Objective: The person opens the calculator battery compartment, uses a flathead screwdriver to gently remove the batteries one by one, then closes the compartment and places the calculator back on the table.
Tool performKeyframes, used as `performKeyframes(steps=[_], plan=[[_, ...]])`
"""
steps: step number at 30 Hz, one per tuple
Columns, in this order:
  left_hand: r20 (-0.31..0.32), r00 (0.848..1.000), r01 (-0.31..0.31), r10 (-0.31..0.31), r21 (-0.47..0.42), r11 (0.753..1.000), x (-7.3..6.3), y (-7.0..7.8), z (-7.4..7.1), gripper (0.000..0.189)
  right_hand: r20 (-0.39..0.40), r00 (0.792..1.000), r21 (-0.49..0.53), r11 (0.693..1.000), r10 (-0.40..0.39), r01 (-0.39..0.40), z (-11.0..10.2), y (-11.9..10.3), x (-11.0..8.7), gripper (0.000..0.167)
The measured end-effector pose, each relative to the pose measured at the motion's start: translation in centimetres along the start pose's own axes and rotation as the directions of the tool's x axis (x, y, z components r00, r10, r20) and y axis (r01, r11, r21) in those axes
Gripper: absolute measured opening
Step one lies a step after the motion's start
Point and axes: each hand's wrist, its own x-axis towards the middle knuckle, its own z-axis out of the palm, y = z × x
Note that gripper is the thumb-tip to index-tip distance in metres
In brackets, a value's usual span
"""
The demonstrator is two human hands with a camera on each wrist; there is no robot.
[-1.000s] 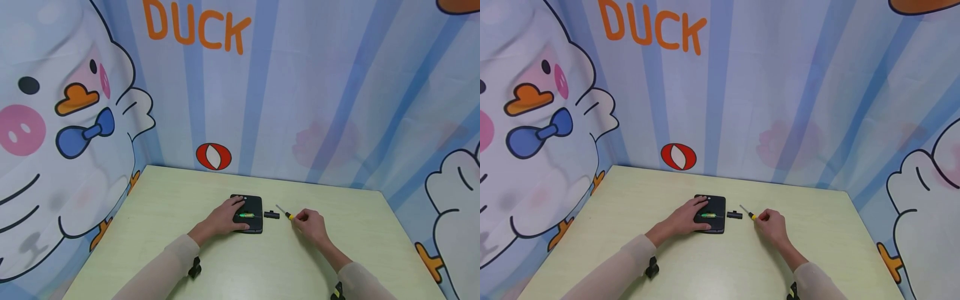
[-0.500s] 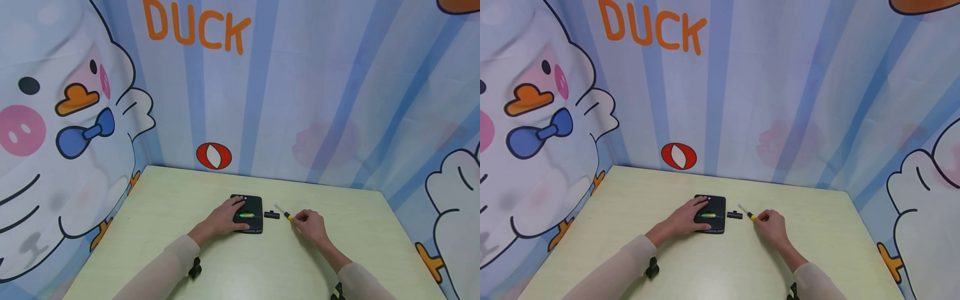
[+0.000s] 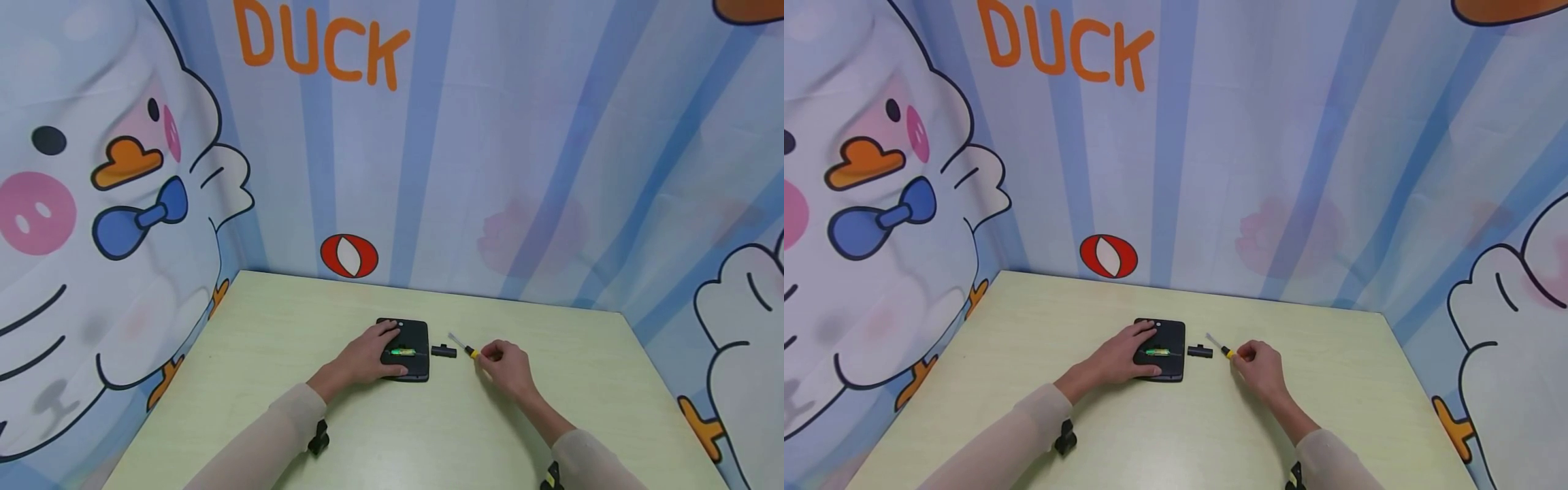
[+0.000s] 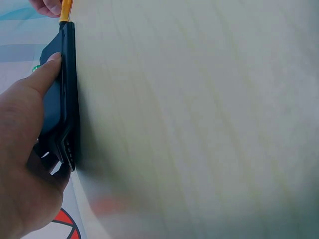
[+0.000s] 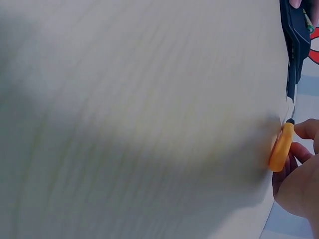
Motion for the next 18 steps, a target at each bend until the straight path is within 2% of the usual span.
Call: performKeyframes(steps=[18], plan=[[0.011,1.0,0.01,-0.01,0.0,1.0,0.1,0.1,-0.1,0.091,-0.007,0.998,0.031,0.997,-0.066,0.067,-0.4,-1.3,0.2,0.016]])
